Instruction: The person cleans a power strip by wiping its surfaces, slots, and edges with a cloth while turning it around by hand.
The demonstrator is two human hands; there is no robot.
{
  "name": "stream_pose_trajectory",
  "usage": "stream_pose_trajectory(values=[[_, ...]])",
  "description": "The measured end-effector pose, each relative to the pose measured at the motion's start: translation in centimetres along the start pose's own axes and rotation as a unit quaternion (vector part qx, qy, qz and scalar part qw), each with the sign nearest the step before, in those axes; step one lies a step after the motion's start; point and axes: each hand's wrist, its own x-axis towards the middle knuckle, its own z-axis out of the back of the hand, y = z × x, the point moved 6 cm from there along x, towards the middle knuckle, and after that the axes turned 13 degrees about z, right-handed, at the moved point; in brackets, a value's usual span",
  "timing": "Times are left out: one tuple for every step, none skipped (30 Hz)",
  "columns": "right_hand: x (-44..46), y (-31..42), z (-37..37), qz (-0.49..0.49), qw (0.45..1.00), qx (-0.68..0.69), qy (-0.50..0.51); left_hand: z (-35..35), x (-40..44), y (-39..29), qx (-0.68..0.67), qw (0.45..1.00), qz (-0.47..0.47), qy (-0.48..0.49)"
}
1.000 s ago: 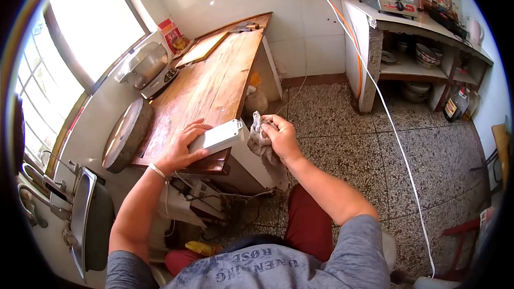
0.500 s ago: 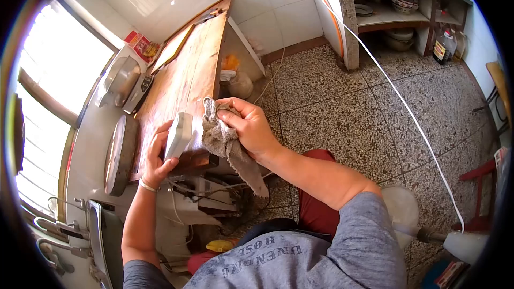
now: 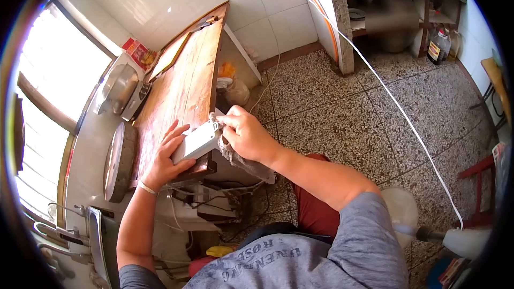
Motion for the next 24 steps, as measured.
stream_pose_trajectory(values=[[-0.8,0.1,0.0,-0.002,1.000,0.003,-0.013,-0.1,0.1,0.0,0.003,1.000,0.006,0.000],[-1.2,0.6,-0.2,-0.002,1.000,0.003,-0.013,-0.2,0.2,0.0,0.007,1.000,0.011,0.001],[-1.6,1.2,-0.3,0.000,0.999,-0.009,-0.031,-0.2,0.3,-0.3,0.007,1.000,0.010,0.001],[-2.1,1.6,-0.3,0.003,0.999,-0.021,-0.050,-0.3,0.3,-0.5,-0.003,1.000,0.022,0.010],[-2.5,1.7,-0.5,0.000,0.999,-0.024,-0.049,-0.3,0.4,-0.6,-0.013,0.999,0.034,0.019],[-2.9,2.1,-0.6,0.000,0.998,-0.024,-0.050,-0.3,0.5,-0.5,-0.012,0.999,0.033,0.019],[-3.2,2.8,-0.4,0.017,0.998,-0.045,-0.048,-0.3,0.6,-0.4,-0.016,0.999,0.032,0.025],[-3.5,3.4,-0.5,0.032,0.996,-0.066,-0.046,-0.5,0.6,-0.3,-0.020,0.999,0.031,0.032],[-3.8,3.5,-0.5,0.023,0.996,-0.054,-0.064,-0.6,0.6,0.0,-0.020,0.999,0.031,0.034],[-3.6,3.4,-0.5,0.022,0.996,-0.055,-0.065,-0.7,0.6,0.2,-0.020,0.999,0.023,0.030],[-3.2,3.1,-0.4,0.019,0.996,-0.060,-0.055,-0.7,0.6,0.4,-0.021,0.999,0.015,0.026],[-2.7,2.8,-0.2,0.014,0.997,-0.066,-0.044,-0.7,0.5,0.3,-0.021,0.999,0.014,0.029],[-1.8,1.4,-0.2,0.033,0.997,-0.064,-0.029,-0.5,0.5,0.1,-0.023,0.999,0.012,0.025],[-0.7,0.3,-0.2,0.034,0.996,-0.066,-0.040,-0.5,0.5,-0.1,-0.025,0.999,0.009,0.022],[-0.2,-0.1,-0.4,0.043,0.995,-0.080,-0.029,-0.7,0.4,-0.2,-0.025,0.999,0.007,0.026],[0.1,-0.2,-0.5,0.055,0.994,-0.093,-0.019,-0.7,0.3,0.1,-0.026,0.999,0.020,0.028],[-0.2,0.8,-0.3,0.057,0.994,-0.095,-0.021,-0.6,0.5,0.4,-0.027,0.999,0.034,0.027],[-1.2,2.5,-0.2,0.042,0.990,-0.131,-0.002,-0.6,0.5,0.4,-0.027,0.999,0.034,0.027],[-1.9,3.4,-0.3,0.026,0.985,-0.168,0.018,-0.6,0.5,0.3,-0.030,0.998,0.038,0.030],[-2.1,3.4,-0.3,0.026,0.985,-0.167,0.019,-0.6,0.5,0.3,-0.034,0.998,0.043,0.032],[-2.4,3.4,-0.2,0.021,0.992,-0.126,-0.006,-0.6,0.6,0.5,-0.034,0.998,0.046,0.032],[-2.7,3.4,-0.3,0.014,0.996,-0.083,-0.032,-0.6,0.7,0.6,-0.042,0.998,0.031,0.031],[-1.8,2.8,-0.2,0.027,0.996,-0.086,-0.028,-0.5,0.6,0.4,-0.049,0.998,0.015,0.029],[-1.0,1.2,-0.4,0.038,0.995,-0.091,-0.024,-0.4,0.5,0.2,-0.048,0.998,0.014,0.030]])
